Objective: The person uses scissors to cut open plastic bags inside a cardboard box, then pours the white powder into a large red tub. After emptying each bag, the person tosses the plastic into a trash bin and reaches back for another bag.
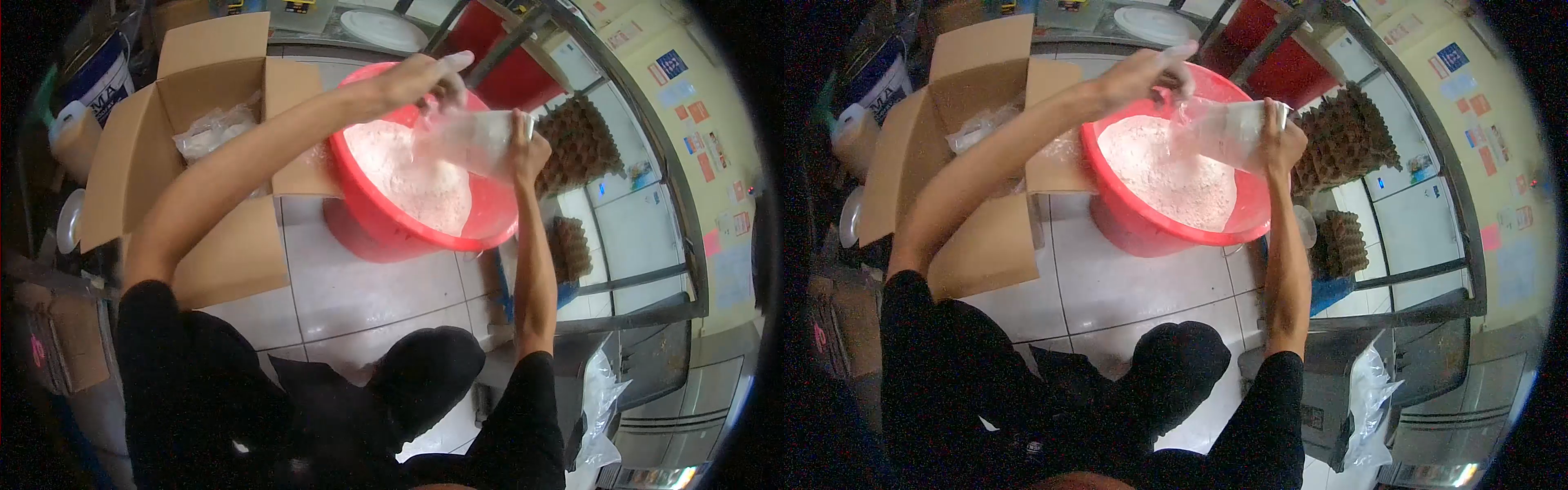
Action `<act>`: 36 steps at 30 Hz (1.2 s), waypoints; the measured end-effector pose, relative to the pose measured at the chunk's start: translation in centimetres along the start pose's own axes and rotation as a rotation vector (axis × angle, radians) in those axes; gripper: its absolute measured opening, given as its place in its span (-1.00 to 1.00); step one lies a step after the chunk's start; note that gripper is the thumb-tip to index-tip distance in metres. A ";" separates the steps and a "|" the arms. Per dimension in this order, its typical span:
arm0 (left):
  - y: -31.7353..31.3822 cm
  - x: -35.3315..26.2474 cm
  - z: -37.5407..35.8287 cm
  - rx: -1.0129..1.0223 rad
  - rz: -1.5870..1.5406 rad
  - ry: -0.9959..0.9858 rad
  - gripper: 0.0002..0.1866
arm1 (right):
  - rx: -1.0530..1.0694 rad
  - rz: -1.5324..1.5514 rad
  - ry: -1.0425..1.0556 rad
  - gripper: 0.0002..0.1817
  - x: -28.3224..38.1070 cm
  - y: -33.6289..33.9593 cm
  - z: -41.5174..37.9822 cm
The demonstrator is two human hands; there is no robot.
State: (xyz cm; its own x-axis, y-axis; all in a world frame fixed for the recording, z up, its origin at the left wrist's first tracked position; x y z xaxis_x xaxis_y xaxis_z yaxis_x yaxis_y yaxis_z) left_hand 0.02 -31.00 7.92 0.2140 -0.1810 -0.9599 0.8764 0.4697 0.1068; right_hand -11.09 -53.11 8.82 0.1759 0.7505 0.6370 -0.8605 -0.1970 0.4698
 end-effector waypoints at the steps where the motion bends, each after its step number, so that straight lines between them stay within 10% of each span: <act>1: 1.4 -0.1 -1.2 -0.013 0.049 0.007 -0.43 | -0.001 0.012 -0.018 -0.31 -0.1 -0.2 0.1; 12: 11.1 2.1 -8.1 -0.183 -0.108 0.026 -0.58 | -0.057 -0.012 -0.106 -0.14 -0.5 1.2 5.6; 36: 10.4 3.4 -7.7 -0.132 -0.172 0.015 -0.50 | -0.438 -0.378 -0.099 -0.23 -5.5 4.6 7.7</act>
State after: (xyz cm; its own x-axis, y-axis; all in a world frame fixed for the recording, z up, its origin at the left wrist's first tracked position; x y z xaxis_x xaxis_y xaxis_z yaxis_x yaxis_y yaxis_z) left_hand 6.52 -20.08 3.78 0.0593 -0.2558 -0.9649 0.8352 0.5421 -0.0923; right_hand -12.29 -63.04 12.19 0.5347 0.6511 0.5387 -0.8431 0.3677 0.3924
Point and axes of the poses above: each hand's wrist, its own z-axis towards the middle knuckle, its own y-axis out of the back of the hand, x = y × z, the point moved 10 cm from there along z, towards the middle knuckle, and after that the axes turned 6 degrees about z, right-handed, at the moved point
